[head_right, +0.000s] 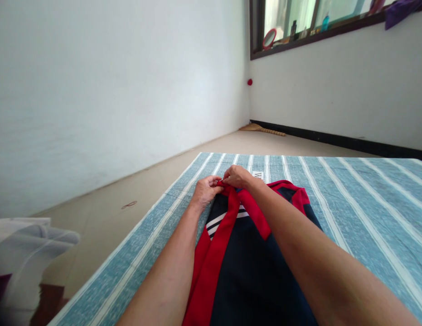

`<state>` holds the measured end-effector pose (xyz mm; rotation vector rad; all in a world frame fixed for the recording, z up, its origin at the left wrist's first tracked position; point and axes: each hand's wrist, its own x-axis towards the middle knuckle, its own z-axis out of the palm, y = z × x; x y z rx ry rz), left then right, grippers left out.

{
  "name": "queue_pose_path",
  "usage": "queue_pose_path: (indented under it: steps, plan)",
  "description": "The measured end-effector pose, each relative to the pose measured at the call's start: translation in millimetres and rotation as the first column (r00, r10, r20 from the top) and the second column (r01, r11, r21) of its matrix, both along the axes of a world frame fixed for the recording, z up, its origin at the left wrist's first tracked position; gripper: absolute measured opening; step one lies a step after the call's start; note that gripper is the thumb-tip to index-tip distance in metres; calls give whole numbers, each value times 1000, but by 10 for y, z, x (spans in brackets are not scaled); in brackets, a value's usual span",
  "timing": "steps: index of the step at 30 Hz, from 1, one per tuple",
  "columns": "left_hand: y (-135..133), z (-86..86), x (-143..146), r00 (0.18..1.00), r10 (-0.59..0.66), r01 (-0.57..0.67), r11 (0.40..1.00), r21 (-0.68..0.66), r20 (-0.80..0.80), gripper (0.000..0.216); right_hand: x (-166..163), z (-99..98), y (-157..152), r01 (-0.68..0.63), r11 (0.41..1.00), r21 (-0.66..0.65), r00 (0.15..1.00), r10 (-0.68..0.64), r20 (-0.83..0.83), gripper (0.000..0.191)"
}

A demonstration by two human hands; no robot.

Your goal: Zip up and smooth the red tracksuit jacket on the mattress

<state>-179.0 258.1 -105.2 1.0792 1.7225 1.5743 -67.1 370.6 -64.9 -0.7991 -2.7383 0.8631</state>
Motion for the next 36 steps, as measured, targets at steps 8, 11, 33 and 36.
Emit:
queue_pose_path:
  steps: [8, 11, 33, 36]
  plan:
    - [-20, 37, 44, 997, 81, -81, 996, -34, -6, 23, 6, -2, -21, 18, 1000, 1, 1000, -18, -10, 23]
    - [22, -6, 42, 987, 137, -141, 989, -41, -85, 22, 5, 6, -27, 41, 999, -1, 999, -41, -12, 23]
    - [28, 58, 184, 722, 133, -386, 892, -236, -679, 22, 186, 83, -169, 182, 917, 355, 976, -212, 49, 26]
    - [13, 85, 182, 669, 142, -415, 886, -208, -729, 25, 311, 141, -343, 206, 863, 461, 976, -215, -32, 28]
